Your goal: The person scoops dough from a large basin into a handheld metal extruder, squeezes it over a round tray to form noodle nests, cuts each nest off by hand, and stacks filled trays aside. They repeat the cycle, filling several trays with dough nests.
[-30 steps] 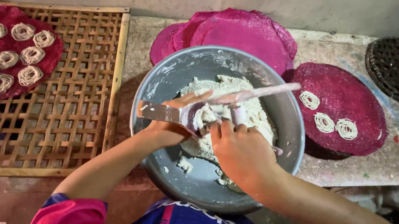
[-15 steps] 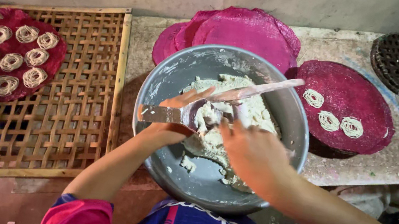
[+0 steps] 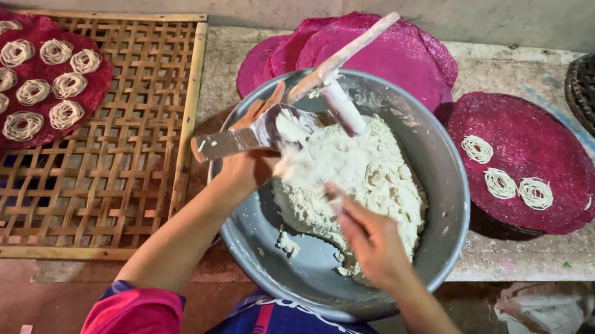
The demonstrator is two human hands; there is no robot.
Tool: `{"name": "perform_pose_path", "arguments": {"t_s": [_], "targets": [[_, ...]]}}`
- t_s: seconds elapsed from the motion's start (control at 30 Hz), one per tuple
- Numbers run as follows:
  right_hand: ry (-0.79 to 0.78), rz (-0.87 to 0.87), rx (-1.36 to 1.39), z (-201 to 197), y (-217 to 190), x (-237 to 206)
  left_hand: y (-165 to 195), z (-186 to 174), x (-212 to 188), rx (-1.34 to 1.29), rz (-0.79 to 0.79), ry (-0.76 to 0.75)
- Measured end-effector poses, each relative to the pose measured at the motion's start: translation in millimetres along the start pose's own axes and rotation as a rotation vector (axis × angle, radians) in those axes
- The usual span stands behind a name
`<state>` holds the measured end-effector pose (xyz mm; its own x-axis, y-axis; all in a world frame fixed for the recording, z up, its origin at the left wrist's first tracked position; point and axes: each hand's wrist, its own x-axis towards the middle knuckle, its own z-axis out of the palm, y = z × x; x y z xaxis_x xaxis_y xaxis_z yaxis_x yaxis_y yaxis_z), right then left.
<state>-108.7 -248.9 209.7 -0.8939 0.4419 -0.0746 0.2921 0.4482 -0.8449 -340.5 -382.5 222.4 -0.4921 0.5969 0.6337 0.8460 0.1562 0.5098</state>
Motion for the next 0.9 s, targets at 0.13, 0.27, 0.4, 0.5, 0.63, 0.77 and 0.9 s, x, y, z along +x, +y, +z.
{"name": "perform_pose_path", "arguments": {"t_s": [0.13, 0.27, 0.4, 0.5, 0.63, 0.77, 0.9], "targets": [[0.131, -0.043, 0.216, -3, 4, 18, 1, 16, -2, 0.097, -0.006, 0.009], [0.123, -0.356, 0.061, 8, -13, 13, -7, 20, 3, 0.178, 0.192, 0.114], [-0.072, 0.272, -0.093, -41, -36, 3, -19, 7, 1, 0.259, -0.206, -0.274], [-0.166, -0.024, -0.379, -66, -47, 13, -20, 9, -13, 0.157, -0.017, -0.322], [-0.132, -0.278, -1.120, -39, -61, 14, -11, 41, -32, -0.600, -0.201, -0.627], [-0.155, -0.365, -1.172, -43, -100, -9, -17, 36, -42, -0.449, -0.173, -0.602], [-0.203, -0.085, -1.256, -92, -140, -38, -27, 12, -32, -0.103, -0.219, -0.558]]}}
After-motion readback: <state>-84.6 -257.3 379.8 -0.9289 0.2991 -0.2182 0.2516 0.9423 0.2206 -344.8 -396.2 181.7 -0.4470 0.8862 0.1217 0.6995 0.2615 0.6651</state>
